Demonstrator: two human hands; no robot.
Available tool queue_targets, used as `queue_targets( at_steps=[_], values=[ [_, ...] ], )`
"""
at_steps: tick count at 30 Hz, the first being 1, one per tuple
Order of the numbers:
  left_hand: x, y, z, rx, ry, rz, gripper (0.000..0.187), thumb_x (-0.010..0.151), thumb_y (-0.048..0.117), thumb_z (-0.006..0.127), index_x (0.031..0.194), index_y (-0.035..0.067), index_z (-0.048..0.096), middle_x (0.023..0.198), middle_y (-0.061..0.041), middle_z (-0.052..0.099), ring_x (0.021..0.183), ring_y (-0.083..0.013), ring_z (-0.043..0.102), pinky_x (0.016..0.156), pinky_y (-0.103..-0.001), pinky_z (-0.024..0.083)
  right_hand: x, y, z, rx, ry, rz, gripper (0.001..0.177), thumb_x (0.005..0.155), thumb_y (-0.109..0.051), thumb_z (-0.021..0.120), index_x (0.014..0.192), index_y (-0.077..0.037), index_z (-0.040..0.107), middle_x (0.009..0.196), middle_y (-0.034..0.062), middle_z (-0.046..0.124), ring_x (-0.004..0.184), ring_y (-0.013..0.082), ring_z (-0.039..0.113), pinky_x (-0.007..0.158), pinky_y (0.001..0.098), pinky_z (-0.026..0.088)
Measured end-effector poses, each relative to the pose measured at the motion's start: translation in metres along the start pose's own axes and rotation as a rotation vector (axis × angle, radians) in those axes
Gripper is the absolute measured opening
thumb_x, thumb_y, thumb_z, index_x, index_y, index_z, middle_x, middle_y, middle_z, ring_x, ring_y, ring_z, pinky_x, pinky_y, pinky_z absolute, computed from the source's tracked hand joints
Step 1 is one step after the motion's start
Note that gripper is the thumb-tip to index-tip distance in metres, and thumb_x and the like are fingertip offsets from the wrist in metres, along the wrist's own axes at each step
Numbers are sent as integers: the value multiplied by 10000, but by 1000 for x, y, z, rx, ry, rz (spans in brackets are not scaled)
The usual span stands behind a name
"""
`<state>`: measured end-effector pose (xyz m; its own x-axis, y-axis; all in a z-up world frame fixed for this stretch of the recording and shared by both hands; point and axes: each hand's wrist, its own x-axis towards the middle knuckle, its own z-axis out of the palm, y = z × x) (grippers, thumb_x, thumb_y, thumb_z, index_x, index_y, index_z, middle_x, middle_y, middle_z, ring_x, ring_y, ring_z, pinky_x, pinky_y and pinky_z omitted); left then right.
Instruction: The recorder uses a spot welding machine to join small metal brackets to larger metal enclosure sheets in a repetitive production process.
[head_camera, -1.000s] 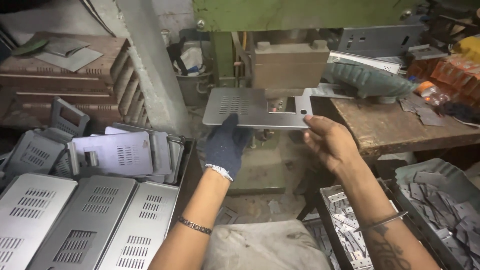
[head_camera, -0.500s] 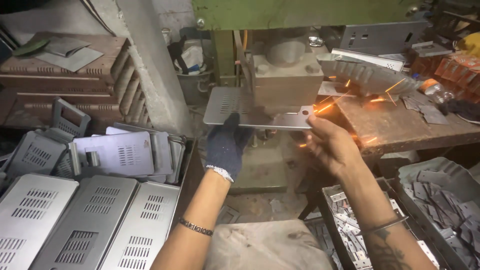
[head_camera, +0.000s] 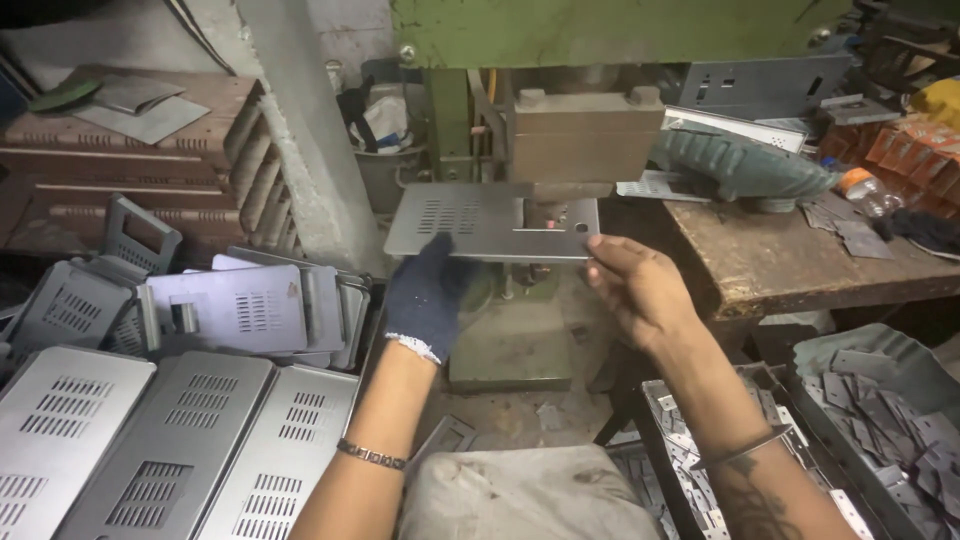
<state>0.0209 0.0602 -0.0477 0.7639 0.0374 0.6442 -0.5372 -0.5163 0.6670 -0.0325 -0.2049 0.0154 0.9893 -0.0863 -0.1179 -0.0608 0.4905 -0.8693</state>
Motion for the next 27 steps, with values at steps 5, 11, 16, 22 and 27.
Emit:
queue_targets(
  at_steps=[5,11,16,22,27],
  values=[
    [8,-6,-10,-1435,113,-697,310,939,120,603,1225,12,652,1270,-160,657,1141,-310,673,939,-464,604,3,9,7,70,-23,3,106,956,-69,681,1042,-7,687,951,22,704,762,75,651,695,174,572],
    [2,-20,-7,-1141,-13,-498,305,983,76,552,1261,-27,626,1302,-180,625,1183,-314,645,994,-465,583,2,9,8,81,-40,14,127,965,-83,682,1060,0,695,958,24,702,783,71,651,697,183,577],
    [7,-15,-8,-1137,-19,-474,303,966,70,558,1243,-35,624,1271,-184,651,1148,-324,671,952,-477,607,-3,5,15,74,1,15,133,951,-83,685,1065,-15,686,961,13,704,794,68,656,691,186,577],
    [13,27,-24,-1380,138,-765,258,956,71,610,1210,36,638,1187,-129,679,1060,-288,682,861,-427,610,-3,11,9,68,-26,34,225,962,-166,713,1126,-15,695,982,19,696,784,75,624,682,195,553],
    [11,22,-22,-1391,97,-692,262,965,80,644,1226,62,626,1147,-109,678,1006,-265,687,842,-404,613,-15,12,12,-4,138,27,346,886,-268,737,1153,-58,669,1042,30,705,910,113,682,751,252,556]
  ],
)
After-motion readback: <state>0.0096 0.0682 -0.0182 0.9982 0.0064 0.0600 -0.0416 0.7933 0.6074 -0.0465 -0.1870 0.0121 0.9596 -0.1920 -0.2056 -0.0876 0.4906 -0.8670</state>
